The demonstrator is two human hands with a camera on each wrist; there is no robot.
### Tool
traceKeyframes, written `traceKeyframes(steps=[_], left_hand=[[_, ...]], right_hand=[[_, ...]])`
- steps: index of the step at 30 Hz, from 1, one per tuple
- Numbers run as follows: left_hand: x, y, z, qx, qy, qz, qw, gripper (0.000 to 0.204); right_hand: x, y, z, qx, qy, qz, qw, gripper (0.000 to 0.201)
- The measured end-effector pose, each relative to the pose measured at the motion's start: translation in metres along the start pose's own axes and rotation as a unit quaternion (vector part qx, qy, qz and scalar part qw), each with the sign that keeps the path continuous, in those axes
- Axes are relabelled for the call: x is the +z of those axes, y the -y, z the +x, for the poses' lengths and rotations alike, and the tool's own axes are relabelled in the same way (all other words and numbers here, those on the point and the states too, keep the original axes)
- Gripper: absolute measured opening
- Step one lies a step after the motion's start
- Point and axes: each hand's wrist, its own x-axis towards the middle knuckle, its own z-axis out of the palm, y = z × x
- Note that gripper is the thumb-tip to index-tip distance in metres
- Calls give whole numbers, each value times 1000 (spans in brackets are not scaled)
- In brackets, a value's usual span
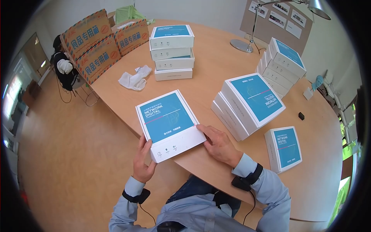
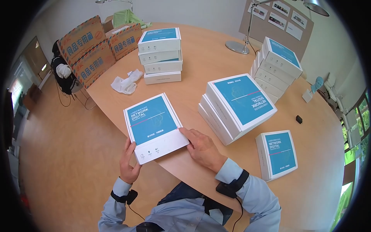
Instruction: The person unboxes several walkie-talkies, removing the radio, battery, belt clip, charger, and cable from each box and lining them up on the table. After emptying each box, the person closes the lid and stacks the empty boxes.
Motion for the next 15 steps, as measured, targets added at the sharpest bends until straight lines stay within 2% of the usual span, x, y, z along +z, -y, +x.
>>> traceKeyframes(steps=[3,5,10,15], left_hand=[[10,10,-2,-5,-42,57,997,62],[12,9,4,-30,-79,17,996,61],[6,6,18,-36,-91,-44,994,59],[-21,-11,41,-29,-98,-136,985,53]], right_hand=[[4,-1,7,-4,-1,-9,1000,63],[6,-5,13,-10,-10,-8,1000,64],[2,0,21,17,-4,34,999,62],[-35,32,31,19,22,77,997,55]])
